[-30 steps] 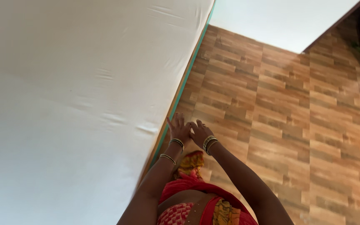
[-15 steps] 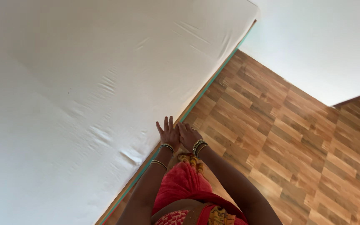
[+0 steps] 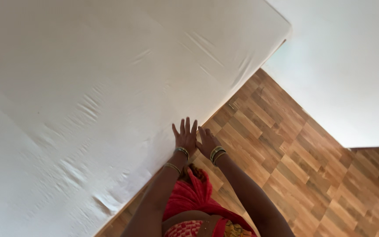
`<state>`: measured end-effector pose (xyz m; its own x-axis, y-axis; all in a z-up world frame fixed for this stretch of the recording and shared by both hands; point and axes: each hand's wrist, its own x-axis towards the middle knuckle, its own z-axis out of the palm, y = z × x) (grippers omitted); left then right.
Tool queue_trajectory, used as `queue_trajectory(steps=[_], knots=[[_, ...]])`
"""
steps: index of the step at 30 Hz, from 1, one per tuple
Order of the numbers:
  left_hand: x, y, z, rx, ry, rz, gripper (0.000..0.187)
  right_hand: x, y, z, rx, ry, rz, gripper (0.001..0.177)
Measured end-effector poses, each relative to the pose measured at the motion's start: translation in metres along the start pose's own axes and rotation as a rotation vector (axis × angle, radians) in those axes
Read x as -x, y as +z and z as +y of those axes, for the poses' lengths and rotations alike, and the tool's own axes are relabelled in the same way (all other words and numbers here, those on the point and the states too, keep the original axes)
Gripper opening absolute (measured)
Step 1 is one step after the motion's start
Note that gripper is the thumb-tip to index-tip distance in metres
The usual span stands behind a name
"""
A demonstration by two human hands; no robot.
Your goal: The person smooths a white fitted sheet over a mattress, tucking the edges under the mattress and adjusting the fabric to remove wrinkles. The person moves around the bed to reach different sides and corners, ensuring the sheet is properly fitted.
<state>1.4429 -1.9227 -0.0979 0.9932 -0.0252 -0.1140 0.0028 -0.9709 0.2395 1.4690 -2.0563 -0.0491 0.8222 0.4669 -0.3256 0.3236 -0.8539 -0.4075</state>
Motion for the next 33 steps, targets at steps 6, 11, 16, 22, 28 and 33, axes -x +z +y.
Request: queue_trajectory(steps=[6,11,16,22,28,33], knots=[[-0.048,-0.036,-0.004,-0.015,-0.107,-0.166,0.092,-0.062,-0.015,0.019,-0.044,-0.066,-0.092,0.065],[-0.072,-0.015,-0.012,0.066,-0.302,-0.149,0.092,-0.113,-0.008,0.037,0.014,-0.153,-0.243,0.051],[-0.091,0.011,-0.007,0.155,-0.528,-0.177,0.085,-0.159,-0.002,0.056,0.11,-0.326,-0.398,0.049],[-0.128,0.077,-0.014,0.253,-0.79,-0.229,0.072,-0.23,0.027,0.089,0.238,-0.514,-0.567,0.05],[-0.185,0.119,-0.077,0.317,-0.951,-0.203,0.071,-0.338,0.073,0.083,0.308,-0.663,-0.45,0.073],[-0.232,0.135,-0.133,0.244,-0.898,-0.024,0.087,-0.398,0.078,0.066,0.343,-0.637,-0.327,0.085]])
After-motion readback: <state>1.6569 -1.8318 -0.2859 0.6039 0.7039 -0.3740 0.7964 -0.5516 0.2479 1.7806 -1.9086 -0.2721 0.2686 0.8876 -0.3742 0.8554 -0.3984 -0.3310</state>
